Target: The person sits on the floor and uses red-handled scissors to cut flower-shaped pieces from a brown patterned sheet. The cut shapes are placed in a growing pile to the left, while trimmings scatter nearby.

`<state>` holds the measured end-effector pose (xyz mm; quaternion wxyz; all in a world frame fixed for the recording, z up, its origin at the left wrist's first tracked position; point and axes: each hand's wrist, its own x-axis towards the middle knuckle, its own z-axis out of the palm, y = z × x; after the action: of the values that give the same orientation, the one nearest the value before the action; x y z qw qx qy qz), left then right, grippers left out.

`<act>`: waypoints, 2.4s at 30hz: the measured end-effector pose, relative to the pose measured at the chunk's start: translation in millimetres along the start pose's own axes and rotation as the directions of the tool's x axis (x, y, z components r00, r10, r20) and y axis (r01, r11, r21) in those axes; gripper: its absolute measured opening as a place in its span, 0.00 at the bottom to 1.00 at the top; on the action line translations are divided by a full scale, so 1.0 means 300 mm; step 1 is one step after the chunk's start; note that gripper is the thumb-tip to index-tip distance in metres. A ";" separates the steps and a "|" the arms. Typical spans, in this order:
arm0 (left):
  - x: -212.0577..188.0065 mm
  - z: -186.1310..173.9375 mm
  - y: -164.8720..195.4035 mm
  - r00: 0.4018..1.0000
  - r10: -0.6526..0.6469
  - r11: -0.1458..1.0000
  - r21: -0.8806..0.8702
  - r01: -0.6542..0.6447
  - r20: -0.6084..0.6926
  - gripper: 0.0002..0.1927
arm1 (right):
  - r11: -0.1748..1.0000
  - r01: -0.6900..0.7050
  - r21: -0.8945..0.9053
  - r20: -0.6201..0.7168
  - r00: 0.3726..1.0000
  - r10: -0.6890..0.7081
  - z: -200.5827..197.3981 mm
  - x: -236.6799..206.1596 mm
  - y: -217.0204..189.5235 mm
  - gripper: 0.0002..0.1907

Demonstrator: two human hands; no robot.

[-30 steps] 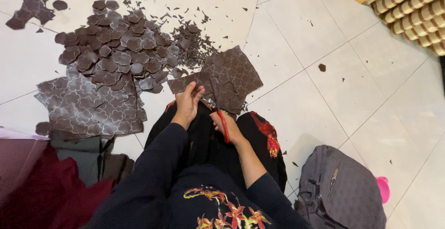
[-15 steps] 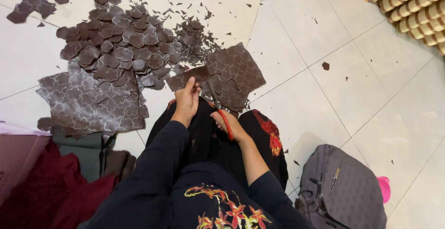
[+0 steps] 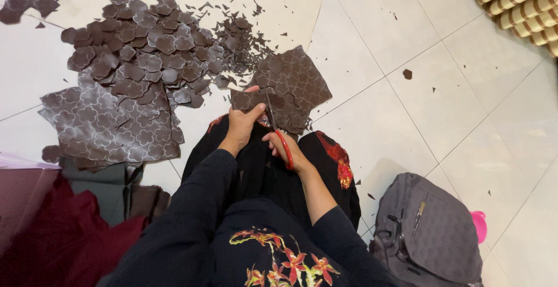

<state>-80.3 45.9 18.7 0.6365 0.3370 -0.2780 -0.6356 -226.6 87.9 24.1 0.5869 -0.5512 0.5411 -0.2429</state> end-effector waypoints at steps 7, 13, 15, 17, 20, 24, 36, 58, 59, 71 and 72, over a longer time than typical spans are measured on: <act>-0.010 -0.025 -0.031 1.000 -0.001 0.999 0.050 0.002 -0.013 0.21 | 0.988 -0.046 0.148 0.009 0.999 0.045 0.002 0.008 -0.004 0.25; -0.012 -0.006 -0.040 1.000 -0.012 1.000 0.012 0.012 -0.016 0.19 | 0.976 0.043 0.212 0.108 0.992 -0.067 -0.025 -0.008 0.003 0.39; -0.007 0.013 -0.041 1.000 0.011 0.995 0.104 -0.008 -0.027 0.18 | 0.974 0.055 0.219 0.124 0.989 -0.084 -0.034 -0.012 0.009 0.44; -0.007 0.026 -0.044 0.999 0.021 0.988 0.152 -0.016 -0.032 0.18 | 0.959 -0.018 0.285 0.164 0.986 -0.031 -0.038 -0.014 0.017 0.47; -0.004 0.038 -0.051 0.999 0.017 0.982 0.186 -0.009 -0.045 0.18 | 0.947 -0.054 0.315 0.192 0.981 -0.008 -0.042 -0.013 0.030 0.49; -0.007 0.037 -0.061 0.997 0.017 0.967 0.256 0.003 -0.075 0.18 | 0.948 0.013 0.319 0.215 0.973 -0.086 -0.050 -0.021 0.052 0.52; 0.001 0.027 -0.085 0.998 0.019 0.967 0.255 -0.001 -0.066 0.14 | 0.935 0.030 0.354 0.192 0.976 -0.104 -0.059 -0.030 0.089 0.48; -0.010 0.026 -0.092 0.996 0.007 0.977 0.215 0.013 -0.090 0.09 | 0.951 0.069 0.302 0.067 0.993 -0.094 -0.050 -0.035 0.076 0.45; -0.011 0.026 -0.093 0.996 0.003 0.979 0.204 0.017 -0.094 0.09 | 0.952 0.074 0.296 0.065 0.993 -0.097 -0.050 -0.036 0.075 0.45; -0.009 0.032 -0.100 0.990 -0.030 0.987 0.155 0.052 -0.140 0.08 | 0.949 0.097 0.300 0.028 0.993 -0.110 -0.043 -0.033 0.077 0.45; -0.009 0.031 -0.099 0.990 -0.026 0.987 0.156 0.048 -0.140 0.08 | 0.946 0.098 0.309 0.027 0.993 -0.112 -0.042 -0.033 0.077 0.45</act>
<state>-106.3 49.0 1.4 0.6134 0.4348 -0.2771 -0.5983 -248.2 98.0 9.2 0.6636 -0.4866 0.4535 -0.3425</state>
